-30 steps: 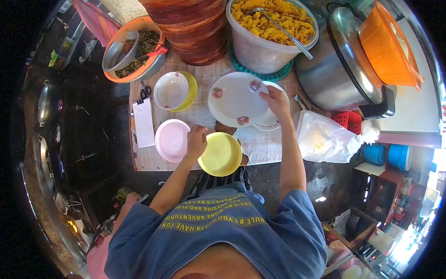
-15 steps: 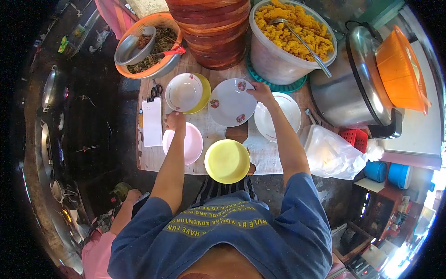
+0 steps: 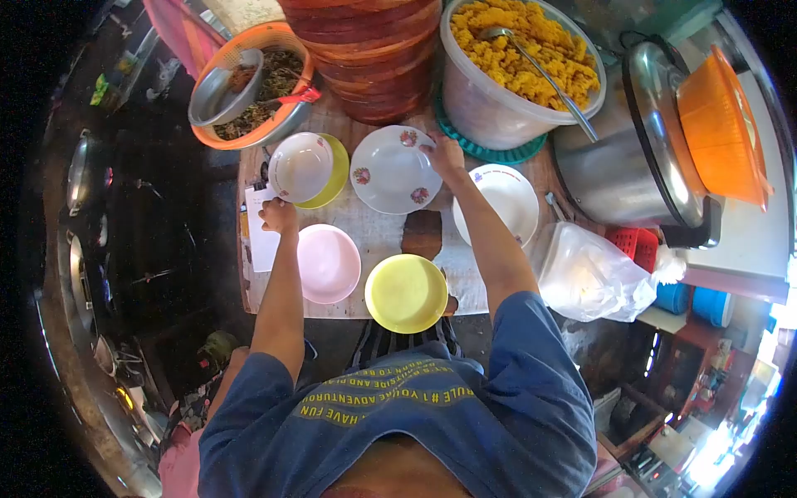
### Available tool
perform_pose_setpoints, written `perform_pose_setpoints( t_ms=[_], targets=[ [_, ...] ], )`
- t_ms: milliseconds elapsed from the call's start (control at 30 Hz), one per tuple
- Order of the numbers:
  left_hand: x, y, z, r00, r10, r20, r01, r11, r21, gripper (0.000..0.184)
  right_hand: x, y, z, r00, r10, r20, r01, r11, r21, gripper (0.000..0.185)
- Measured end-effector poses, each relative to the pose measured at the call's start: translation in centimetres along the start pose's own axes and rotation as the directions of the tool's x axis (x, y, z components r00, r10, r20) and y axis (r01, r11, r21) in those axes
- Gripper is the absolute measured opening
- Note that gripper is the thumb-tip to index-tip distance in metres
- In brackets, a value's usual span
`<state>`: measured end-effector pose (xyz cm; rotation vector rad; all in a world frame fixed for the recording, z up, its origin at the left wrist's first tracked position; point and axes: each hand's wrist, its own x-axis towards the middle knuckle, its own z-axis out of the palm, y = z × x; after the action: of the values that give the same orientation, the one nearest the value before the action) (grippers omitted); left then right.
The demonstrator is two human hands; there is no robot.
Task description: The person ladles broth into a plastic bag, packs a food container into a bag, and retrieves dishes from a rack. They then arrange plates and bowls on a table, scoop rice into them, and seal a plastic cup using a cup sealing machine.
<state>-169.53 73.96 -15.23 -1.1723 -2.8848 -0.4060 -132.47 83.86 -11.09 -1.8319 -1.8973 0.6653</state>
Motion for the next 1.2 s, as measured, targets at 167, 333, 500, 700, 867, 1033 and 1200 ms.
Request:
perform_pose_setpoints(
  t_ms=[167, 333, 500, 700, 867, 1033, 1200],
  targets=[
    [-3.1, -0.5, -3.7, 0.996, 0.005, -0.09, -0.02, 0.986, -0.164, 0.019, -7.8, 1.2, -6.8, 0.887, -0.084, -0.455, 0.065, 0.996, -0.059, 0.034],
    [-15.5, -0.5, -7.3, 0.754, 0.656, 0.017, -0.613, 0.714, -0.338, 0.033, -16.2, 11.4, -10.9, 0.866, 0.198, -0.458, -0.396, 0.831, -0.391, 0.05],
    [-21.6, -0.3, -7.0, 0.53, 0.827, 0.187, -0.76, 0.562, -0.328, 0.028, -16.8, 14.6, -10.7, 0.851, 0.389, -0.353, -0.455, 0.882, -0.125, 0.052],
    [-19.8, 0.5, -5.8, 0.607, 0.789, 0.095, -0.732, 0.601, -0.322, 0.013, -16.3, 14.9, -11.7, 0.792, 0.32, -0.52, -0.326, 0.942, 0.083, 0.047],
    [-18.2, 0.3, -4.4, 0.637, 0.768, 0.064, -0.697, 0.609, -0.378, 0.011, -18.4, 12.7, -14.3, 0.88, 0.221, -0.42, -0.021, 0.903, 0.429, 0.033],
    [-16.8, -1.1, -4.0, 0.675, 0.738, 0.003, -0.656, 0.602, -0.456, 0.011, -23.9, 6.4, -17.2, 0.918, 0.336, -0.21, -0.25, 0.903, 0.348, 0.036],
    [-15.8, -1.2, -4.4, 0.681, 0.73, -0.054, -0.67, 0.591, -0.45, 0.009, -30.4, 7.2, -13.1, 0.906, 0.422, 0.042, -0.376, 0.753, 0.54, 0.033]
  ],
)
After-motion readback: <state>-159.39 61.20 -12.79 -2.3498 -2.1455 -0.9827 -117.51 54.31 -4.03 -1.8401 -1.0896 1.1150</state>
